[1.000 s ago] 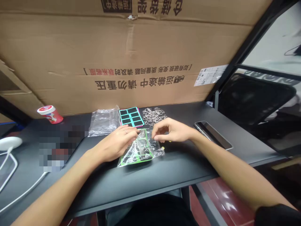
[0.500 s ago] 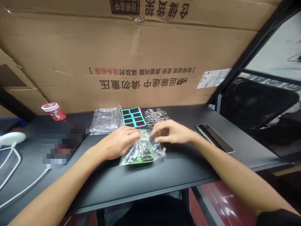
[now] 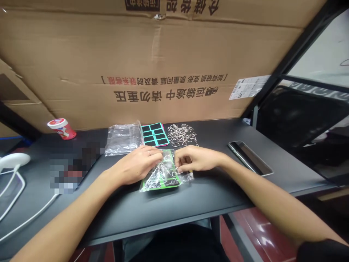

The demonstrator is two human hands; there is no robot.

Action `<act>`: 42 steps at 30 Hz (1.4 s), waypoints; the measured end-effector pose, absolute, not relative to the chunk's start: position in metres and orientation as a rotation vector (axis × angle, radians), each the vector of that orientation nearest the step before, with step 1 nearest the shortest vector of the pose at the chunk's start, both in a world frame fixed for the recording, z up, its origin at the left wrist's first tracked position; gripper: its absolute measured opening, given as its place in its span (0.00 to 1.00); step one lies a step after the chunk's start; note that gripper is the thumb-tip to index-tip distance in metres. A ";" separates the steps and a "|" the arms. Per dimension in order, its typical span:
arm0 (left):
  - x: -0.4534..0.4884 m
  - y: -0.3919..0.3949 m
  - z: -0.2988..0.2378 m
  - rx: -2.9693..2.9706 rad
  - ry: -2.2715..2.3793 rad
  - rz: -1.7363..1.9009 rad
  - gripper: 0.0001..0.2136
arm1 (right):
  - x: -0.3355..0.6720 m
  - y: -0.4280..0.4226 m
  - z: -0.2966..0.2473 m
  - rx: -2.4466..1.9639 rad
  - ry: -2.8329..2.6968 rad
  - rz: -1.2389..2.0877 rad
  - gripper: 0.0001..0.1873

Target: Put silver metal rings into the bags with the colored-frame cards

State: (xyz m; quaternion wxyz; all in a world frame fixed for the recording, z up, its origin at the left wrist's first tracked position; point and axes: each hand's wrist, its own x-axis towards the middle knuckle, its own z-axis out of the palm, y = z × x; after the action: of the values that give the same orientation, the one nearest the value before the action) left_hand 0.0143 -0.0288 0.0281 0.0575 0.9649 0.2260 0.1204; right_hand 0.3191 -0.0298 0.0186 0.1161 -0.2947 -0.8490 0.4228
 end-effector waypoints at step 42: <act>0.013 -0.027 0.022 3.018 0.636 0.433 0.13 | 0.301 -0.042 0.010 -0.664 -2.720 0.505 0.21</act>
State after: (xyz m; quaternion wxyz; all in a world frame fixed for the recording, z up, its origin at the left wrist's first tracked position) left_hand 0.0128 -0.0273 0.0221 0.0135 0.9689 0.2042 0.1389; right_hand 0.3008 -0.0415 0.0101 0.1479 -0.2308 -0.9455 0.1755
